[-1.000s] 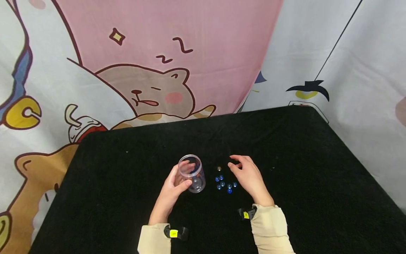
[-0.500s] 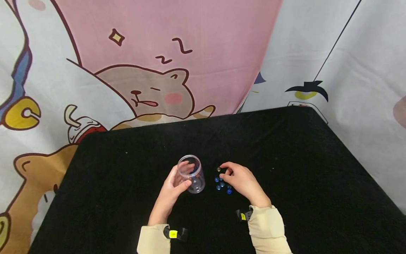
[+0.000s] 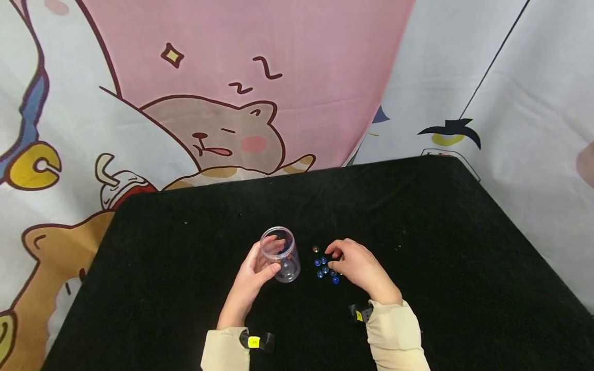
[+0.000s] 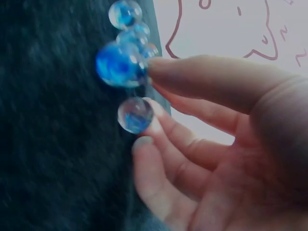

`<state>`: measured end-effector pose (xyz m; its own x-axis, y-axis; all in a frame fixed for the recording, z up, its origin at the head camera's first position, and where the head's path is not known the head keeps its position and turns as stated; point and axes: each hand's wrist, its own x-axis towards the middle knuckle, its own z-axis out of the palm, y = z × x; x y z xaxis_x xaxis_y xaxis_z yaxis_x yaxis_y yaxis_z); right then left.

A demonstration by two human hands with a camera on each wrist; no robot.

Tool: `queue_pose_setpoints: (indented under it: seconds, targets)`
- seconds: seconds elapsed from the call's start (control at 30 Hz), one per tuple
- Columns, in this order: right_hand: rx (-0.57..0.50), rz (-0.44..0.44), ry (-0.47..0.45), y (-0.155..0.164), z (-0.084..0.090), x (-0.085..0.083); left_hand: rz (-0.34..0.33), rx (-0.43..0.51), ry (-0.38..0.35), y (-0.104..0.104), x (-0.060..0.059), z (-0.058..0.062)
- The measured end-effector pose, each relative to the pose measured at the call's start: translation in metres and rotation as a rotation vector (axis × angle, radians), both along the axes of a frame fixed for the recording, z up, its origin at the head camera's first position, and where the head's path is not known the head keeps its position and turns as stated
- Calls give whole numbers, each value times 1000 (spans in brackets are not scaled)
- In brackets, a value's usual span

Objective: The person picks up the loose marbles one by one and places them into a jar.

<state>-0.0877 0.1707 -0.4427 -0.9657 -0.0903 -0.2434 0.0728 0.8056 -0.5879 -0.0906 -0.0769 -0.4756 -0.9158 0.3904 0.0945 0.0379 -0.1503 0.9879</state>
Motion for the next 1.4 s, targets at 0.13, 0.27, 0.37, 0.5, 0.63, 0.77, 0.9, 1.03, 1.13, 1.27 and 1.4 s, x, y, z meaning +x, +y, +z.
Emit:
queue_pose_setpoints:
  seconds: [0.13,0.27,0.37,0.5,0.63,0.77,0.9,1.03,1.13,1.27,1.4]
  targets:
    - [39,22,29,5,3,2,4,4,-6,1,0,6]
    - [20,29,-9,8,4,2,-2,-6,-7,3,2,15]
    - [-23,6,-78,8,5,3,-5,-24,-3,4,4,21]
    - [-51,-23,-90,7,5,3,1,-36,1,5,4,24]
    - [-47,-6,-50,5,4,3,0,-42,-12,4,5,24]
    - [-22,22,-9,3,2,2,2,-45,-20,3,6,22]
    - [6,27,17,2,0,2,0,-34,-12,2,3,15]
    - [9,23,14,3,-1,2,-3,-16,-12,0,1,4]
    - [-7,6,4,3,-2,2,-2,-17,-14,1,2,6]
    - [-49,-32,-26,4,-3,2,-12,-19,-16,2,5,15]
    - [-93,-62,-29,4,-4,1,-11,-25,-15,3,6,21]
